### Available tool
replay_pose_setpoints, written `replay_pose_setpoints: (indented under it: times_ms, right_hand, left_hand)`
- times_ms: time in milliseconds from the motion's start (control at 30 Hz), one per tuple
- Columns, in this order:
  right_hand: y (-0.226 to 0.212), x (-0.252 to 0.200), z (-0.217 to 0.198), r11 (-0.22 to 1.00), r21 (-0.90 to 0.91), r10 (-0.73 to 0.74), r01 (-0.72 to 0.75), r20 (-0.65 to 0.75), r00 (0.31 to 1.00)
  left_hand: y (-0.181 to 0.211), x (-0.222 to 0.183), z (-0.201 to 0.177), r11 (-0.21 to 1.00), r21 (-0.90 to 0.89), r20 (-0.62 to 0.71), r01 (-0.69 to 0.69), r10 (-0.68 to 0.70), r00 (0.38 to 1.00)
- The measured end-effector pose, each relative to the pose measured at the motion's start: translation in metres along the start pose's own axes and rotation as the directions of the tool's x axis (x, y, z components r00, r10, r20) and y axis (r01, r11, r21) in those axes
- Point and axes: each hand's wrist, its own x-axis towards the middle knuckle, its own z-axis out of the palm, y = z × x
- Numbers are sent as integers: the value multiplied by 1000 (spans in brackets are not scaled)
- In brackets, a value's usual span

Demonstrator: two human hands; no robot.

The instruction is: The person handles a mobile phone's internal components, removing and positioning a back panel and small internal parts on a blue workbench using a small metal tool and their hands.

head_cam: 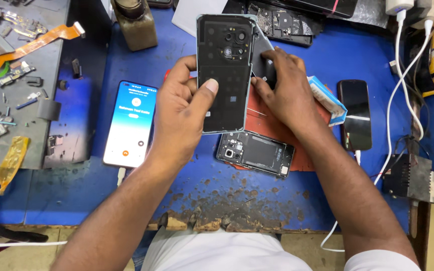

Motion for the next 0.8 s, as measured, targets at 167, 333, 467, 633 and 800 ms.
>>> replay_pose_setpoints:
  times_ms: [167,333,467,633,800]
  right_hand:
    - [3,0,0,999,-5,36,-36,52,998]
    - [-4,-1,-7,998,12,54,-55,79,995]
    - [-15,-14,-27,999,37,-6,5,33,999]
    - [-25,-42,-67,997,36,-67,68,-7,998]
    - [-26,-66,-79,981,125,152,-148,-20,988]
  left_hand:
    - [2,0,2,1000,1,7,27,-27,1000]
    - [2,-1,2,999,3,4,38,-38,999]
    - [2,-2,2,998,-2,6,56,-56,998]
    - [-2,-1,2,997,-11,16,73,-72,997]
    - [-8,-2,3,996,-33,19,84,-83,996]
